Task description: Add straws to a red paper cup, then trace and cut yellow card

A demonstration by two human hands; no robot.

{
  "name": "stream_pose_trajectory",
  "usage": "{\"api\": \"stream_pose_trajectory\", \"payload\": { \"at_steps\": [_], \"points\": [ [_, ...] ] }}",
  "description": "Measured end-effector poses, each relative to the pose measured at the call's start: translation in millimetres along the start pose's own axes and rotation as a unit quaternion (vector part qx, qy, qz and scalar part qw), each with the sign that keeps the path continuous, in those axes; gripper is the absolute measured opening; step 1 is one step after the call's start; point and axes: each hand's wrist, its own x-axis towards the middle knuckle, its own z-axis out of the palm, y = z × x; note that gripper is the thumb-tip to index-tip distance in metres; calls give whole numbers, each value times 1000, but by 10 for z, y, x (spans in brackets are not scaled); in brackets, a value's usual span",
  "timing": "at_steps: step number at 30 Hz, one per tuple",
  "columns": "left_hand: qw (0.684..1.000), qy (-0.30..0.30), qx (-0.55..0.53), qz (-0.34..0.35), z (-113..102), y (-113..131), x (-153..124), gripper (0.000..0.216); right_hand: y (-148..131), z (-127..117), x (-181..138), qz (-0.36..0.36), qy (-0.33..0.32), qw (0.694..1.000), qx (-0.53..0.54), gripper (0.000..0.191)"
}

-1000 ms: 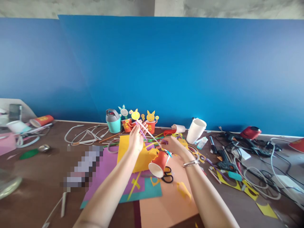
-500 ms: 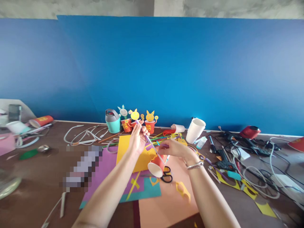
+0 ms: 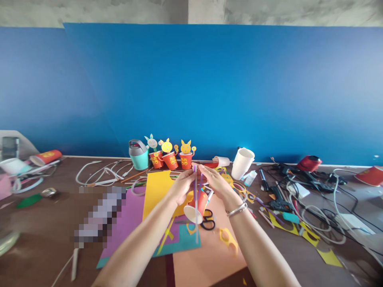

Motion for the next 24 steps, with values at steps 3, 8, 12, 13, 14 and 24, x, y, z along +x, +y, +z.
{"api": "stream_pose_trajectory", "payload": {
  "at_steps": [3, 8, 12, 13, 14, 24],
  "points": [
    [1000, 4, 25, -2, -2, 6, -8, 18, -10, 30, -13, 16, -8, 1000, 7, 47],
    [997, -40, 66, -4, -7, 3, -19, 34, -20, 22, -6, 52, -41, 997, 40, 52],
    [995, -55, 84, 9, -21, -27, -12, 44, -9, 25, -1, 62, -53, 994, 69, 55],
    [995, -57, 87, 13, -25, -33, -9, 45, -3, 27, 1, 61, -54, 994, 76, 57],
    [994, -58, 90, 17, -28, -37, -5, 47, 2, 28, 3, 57, -55, 994, 79, 59],
    [994, -48, 92, 37, 20, 5, -46, 48, -120, -6, -51, -8, -36, 998, 52, 45]
  ]
}}
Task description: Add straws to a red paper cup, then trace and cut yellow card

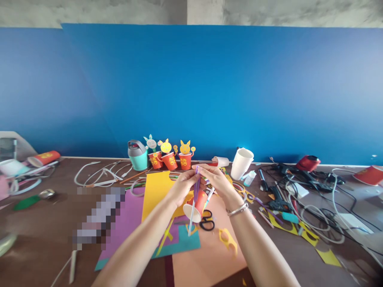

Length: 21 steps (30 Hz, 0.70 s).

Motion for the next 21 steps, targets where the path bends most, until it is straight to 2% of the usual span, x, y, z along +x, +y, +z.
{"api": "stream_pose_trajectory", "payload": {
  "at_steps": [12, 21],
  "points": [
    [999, -35, -1, -10, -47, -6, 11, 47, 2, 16, 13, 4, 43, 999, -8, 41],
    [998, -53, 8, -13, -36, 6, -5, 49, -30, -4, -6, 18, 12, 1000, -1, 45]
  ]
}}
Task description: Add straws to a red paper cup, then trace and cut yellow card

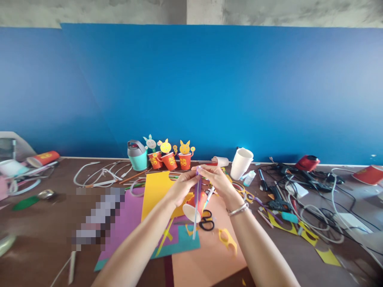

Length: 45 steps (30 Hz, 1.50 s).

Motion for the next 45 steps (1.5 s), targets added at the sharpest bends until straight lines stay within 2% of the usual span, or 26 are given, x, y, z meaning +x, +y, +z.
{"api": "stream_pose_trajectory", "payload": {
  "at_steps": [20, 24, 31, 39, 45],
  "points": [
    [1000, 3, -7, -8, -18, 11, -5, 43, -14, 8, -7, -38, 14, 999, -24, 42],
    [1000, 4, 0, -5, -20, 15, 2, 46, 26, -35, 37, -102, 38, 992, -60, 47],
    [1000, 10, -10, -1, -9, 12, 7, 46, 81, -78, 81, -184, 69, 971, -135, 31],
    [1000, 7, -3, -7, -14, 22, -2, 48, 67, -65, 64, -171, 66, 975, -125, 28],
    [1000, 23, -1, -17, 5, 34, -6, 49, 69, -57, 71, -187, 84, 968, -145, 23]
  ]
}}
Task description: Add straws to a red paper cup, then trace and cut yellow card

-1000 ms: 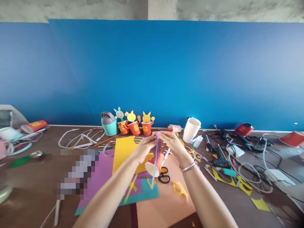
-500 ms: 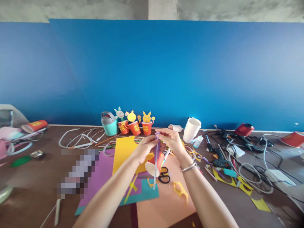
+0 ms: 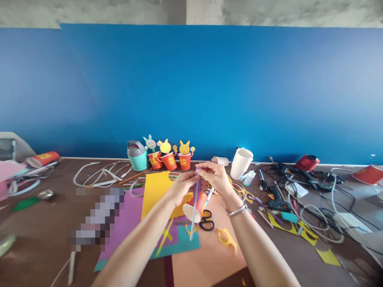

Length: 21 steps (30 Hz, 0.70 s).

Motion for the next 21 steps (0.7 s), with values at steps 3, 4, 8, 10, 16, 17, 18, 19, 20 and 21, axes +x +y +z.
{"api": "stream_pose_trajectory", "payload": {
  "at_steps": [3, 4, 8, 10, 16, 17, 18, 19, 20, 21],
  "points": [
    [1000, 1, 1, 8, 10, -22, 13, 49, 7, 6, 7, 30, 8, 999, 19, 25],
    [1000, 2, 3, 12, 11, -29, 19, 50, 4, 7, 8, 44, 9, 999, 29, 27],
    [1000, 11, 18, 23, 16, -37, 27, 47, -40, 9, 2, 106, 0, 992, 62, 37],
    [999, 11, 23, 20, 31, -24, 15, 45, -66, 7, -5, 132, -7, 989, 68, 35],
    [1000, 2, 20, 2, 103, -3, -25, 43, -81, -24, -6, 137, 14, 989, 57, 31],
    [1000, -2, 24, 3, 108, -10, -25, 42, -77, -32, -4, 137, 20, 989, 56, 31],
    [999, -7, 30, 7, 109, -18, -22, 41, -73, -40, -1, 140, 24, 988, 54, 32],
    [999, -12, 38, 12, 107, -28, -19, 40, -69, -47, 1, 143, 26, 988, 50, 33],
    [999, -18, 47, 18, 102, -37, -13, 38, -67, -54, 3, 146, 26, 988, 46, 33],
    [998, -25, 59, 24, 96, -44, -8, 36, -66, -60, 5, 148, 24, 988, 42, 34]
  ]
}}
